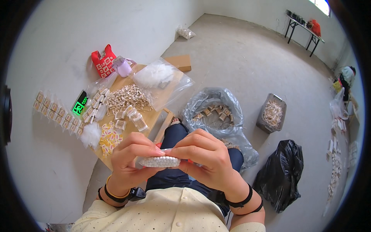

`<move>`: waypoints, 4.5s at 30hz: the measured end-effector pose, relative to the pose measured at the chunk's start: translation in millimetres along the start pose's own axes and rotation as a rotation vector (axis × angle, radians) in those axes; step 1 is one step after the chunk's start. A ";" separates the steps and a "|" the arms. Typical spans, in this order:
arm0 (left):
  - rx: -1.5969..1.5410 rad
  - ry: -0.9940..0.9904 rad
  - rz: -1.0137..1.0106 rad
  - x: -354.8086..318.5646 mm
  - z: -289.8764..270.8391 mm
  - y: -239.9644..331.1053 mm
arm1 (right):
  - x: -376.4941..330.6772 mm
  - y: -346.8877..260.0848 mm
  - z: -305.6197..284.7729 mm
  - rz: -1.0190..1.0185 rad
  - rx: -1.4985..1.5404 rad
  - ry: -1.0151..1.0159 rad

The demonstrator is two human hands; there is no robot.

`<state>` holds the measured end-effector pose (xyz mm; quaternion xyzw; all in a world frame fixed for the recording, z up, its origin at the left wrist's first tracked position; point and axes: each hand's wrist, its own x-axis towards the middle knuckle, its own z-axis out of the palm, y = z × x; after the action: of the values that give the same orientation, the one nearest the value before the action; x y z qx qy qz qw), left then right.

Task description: The person sits on the floor and packs cotton swabs into small plastic bags. They pick up swabs from a large pile on a table, insert them into bags, and place the filled bags into a larger plastic bag on the floor.

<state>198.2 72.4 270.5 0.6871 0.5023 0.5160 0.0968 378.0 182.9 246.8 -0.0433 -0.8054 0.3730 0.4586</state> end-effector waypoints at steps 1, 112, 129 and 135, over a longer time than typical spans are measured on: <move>0.024 0.000 0.021 -0.6 -0.3 -0.1 | 0.2 -0.3 -0.2 -0.010 -0.012 -0.004; -0.296 0.063 -0.212 -8.6 -6.7 -36.4 | 33.3 -1.0 15.6 0.174 -0.092 0.105; -0.147 0.046 -0.118 6.8 -4.2 -21.9 | 30.7 -16.3 13.0 0.195 0.064 0.126; -0.053 -0.046 -0.135 18.7 -14.1 -7.1 | 31.7 -22.9 4.6 0.169 0.032 0.088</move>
<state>182.0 85.0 283.7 0.6606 0.5312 0.5055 0.1612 362.4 176.9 282.5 -0.1202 -0.7718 0.4209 0.4612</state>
